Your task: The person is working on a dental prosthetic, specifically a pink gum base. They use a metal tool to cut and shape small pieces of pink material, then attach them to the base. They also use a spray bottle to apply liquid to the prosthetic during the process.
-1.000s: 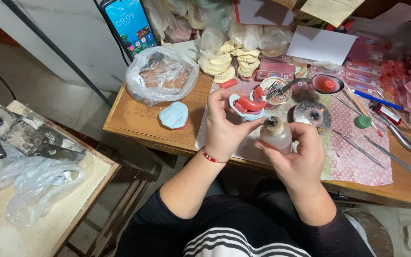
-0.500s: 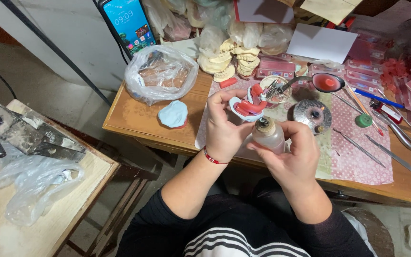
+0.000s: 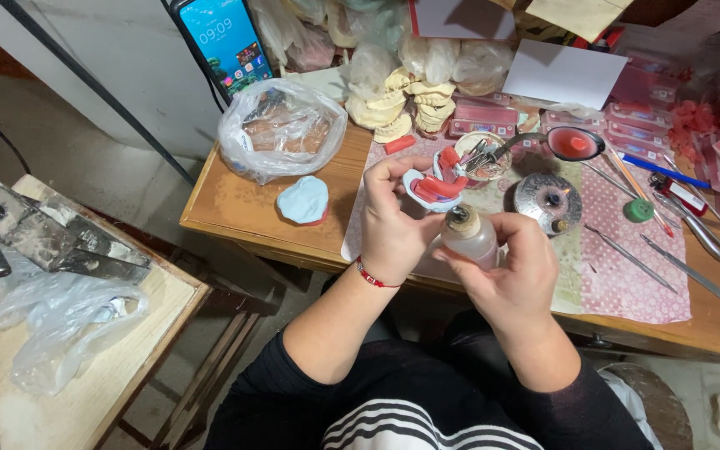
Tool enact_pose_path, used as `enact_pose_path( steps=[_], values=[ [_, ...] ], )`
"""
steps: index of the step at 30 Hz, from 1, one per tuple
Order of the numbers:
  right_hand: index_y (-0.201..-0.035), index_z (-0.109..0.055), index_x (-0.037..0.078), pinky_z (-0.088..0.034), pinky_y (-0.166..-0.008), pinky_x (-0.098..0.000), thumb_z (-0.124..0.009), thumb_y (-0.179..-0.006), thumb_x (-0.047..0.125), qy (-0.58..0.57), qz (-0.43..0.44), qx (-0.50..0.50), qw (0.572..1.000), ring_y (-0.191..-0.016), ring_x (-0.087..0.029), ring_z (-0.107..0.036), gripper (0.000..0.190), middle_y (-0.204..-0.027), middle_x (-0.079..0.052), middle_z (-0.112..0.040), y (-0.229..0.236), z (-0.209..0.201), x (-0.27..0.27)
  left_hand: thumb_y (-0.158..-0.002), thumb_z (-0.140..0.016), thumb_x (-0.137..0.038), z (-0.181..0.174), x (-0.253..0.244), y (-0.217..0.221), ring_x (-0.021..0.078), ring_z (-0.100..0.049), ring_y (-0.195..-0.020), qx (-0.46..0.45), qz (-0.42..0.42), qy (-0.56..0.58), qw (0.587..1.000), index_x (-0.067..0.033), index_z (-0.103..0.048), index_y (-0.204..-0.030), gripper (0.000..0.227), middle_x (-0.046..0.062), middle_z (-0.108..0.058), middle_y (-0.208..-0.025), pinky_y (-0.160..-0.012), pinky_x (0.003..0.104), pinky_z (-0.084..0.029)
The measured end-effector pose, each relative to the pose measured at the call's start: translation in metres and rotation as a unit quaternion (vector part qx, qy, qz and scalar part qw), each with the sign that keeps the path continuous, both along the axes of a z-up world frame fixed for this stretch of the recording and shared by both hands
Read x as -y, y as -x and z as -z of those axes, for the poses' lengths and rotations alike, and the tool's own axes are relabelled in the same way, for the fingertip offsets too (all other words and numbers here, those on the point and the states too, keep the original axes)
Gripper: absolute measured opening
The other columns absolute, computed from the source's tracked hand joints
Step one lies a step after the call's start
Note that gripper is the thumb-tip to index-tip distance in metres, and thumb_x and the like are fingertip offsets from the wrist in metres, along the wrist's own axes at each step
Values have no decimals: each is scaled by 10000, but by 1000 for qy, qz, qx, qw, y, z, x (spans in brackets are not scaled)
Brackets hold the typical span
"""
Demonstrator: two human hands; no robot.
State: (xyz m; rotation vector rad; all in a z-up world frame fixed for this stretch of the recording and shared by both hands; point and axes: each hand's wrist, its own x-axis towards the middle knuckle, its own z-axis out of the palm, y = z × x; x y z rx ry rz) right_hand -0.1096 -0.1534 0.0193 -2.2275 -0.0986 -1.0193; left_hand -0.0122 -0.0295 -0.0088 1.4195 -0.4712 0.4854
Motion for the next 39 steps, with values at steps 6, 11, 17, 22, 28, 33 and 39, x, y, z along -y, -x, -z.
enact_pose_path(
  steps=[6,11,17,22,28,33,39],
  values=[
    [-1067,-676,10,-516,-751,-381,-1028,-677,187,-28,9,-2,1000,-754,-260,-614,554,-832,-96,-639,3,5,8,-693,-939,-171,-8,-2,1,268,-722,-1050,-23,7,-20,1000,-81,-405,-1188,734,99,-725,-1144,-864,355,-503],
    [-1080,-686,-2,-521,-749,-400,-1037,-634,191,-35,-16,-3,999,-754,-260,-616,599,-830,-108,-641,0,0,9,-692,-932,-141,-10,0,3,279,-727,-1037,-43,27,6,999,-82,-405,-1179,719,111,-731,-1127,-866,367,-506],
    [-1055,-682,-19,-499,-736,-376,-1022,-672,154,-49,-19,-9,999,-714,-246,-581,541,-793,-116,-618,2,2,14,-672,-959,-150,-15,-4,2,265,-732,-1044,-70,59,14,996,-61,-424,-1190,750,134,-745,-1116,-897,348,-506],
    [-1095,-669,-17,-492,-775,-351,-1013,-689,144,-73,-18,-13,997,-756,-202,-582,557,-837,-98,-633,6,2,19,-661,-979,-206,-16,-7,-2,279,-730,-1069,-70,78,13,994,-55,-405,-1202,803,150,-742,-1140,-929,366,-518],
    [-1094,-673,-20,-487,-796,-338,-1028,-641,142,-84,-29,-12,996,-769,-194,-586,597,-842,-101,-638,4,-1,17,-680,-968,-192,-13,-7,-3,283,-720,-1097,-67,98,18,993,-54,-379,-1212,806,167,-739,-1155,-957,374,-518],
    [-1065,-686,-16,-493,-774,-346,-1032,-649,170,-68,-27,-13,997,-741,-209,-578,572,-804,-101,-619,3,-2,17,-704,-955,-189,-15,-8,-2,261,-721,-1109,-64,96,14,993,-69,-359,-1214,793,155,-747,-1163,-970,357,-517],
    [-1080,-689,-15,-482,-788,-333,-1028,-658,150,-82,-15,-21,996,-751,-192,-549,566,-810,-91,-625,5,3,27,-698,-964,-209,-15,-8,-3,259,-725,-1100,-63,109,14,992,-67,-347,-1212,816,163,-752,-1162,-977,362,-516]
  ],
)
